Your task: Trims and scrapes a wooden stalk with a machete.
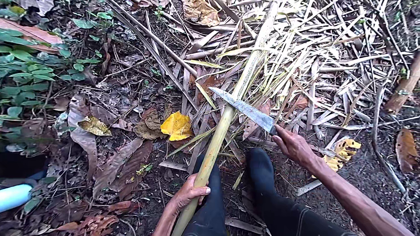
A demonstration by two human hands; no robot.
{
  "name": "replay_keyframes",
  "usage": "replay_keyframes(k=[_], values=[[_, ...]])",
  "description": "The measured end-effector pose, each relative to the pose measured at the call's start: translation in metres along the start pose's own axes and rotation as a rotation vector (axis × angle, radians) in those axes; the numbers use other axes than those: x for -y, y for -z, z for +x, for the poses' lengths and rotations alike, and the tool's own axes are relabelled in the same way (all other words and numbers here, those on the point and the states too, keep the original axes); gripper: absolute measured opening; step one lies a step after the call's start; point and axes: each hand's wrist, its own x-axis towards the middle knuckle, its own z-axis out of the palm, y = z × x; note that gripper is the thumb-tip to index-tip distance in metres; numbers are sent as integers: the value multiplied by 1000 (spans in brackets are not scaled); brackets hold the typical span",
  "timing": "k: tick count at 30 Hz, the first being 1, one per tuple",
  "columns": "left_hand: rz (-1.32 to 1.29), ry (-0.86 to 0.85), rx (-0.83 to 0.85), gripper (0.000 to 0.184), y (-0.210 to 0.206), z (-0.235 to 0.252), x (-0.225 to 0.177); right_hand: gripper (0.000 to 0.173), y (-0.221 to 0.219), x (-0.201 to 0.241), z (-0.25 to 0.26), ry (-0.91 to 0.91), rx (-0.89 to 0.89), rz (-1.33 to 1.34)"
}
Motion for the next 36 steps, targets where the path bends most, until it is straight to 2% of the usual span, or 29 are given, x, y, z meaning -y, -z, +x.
replay_keyframes(k=[3,5,9,11,14,16,17,21,22,25,28,30,32,33,36], values=[[1,-16,-7,37,-3,0,0,57,-2,16,-11,186,128,-138],[5,-21,-12,37,-2,0,-1,54,-5,9,0,228,122,-137],[7,-22,-18,37,-3,-1,0,45,20,-39,49,-79,-48,-21],[12,-22,-16,38,-1,-2,0,45,36,-42,59,-96,-100,-46],[8,-22,-4,36,0,-1,2,51,47,-21,49,46,19,-145],[9,-20,-11,36,-1,-1,1,50,48,-13,45,161,109,-199],[13,-18,-15,37,-1,-1,0,48,52,-15,49,163,123,-198],[14,-29,-14,39,0,-3,2,49,90,-67,85,-193,12,-115],[16,-28,-13,38,1,-2,2,50,99,-76,91,-222,-14,-135],[13,-11,-20,39,1,-1,3,46,101,-63,84,-63,18,-177],[26,-11,-24,40,1,-1,4,50,88,-57,87,77,97,-232],[32,-13,-31,40,0,-2,3,51,88,-77,108,-43,45,-184],[41,-8,-45,41,-2,-2,0,55,106,-96,138,-266,-19,-144],[36,-9,-49,41,-1,-1,0,56,115,-97,150,-314,-38,-150],[14,-4,-47,42,1,0,3,53,113,-74,157,-249,-30,-176]])
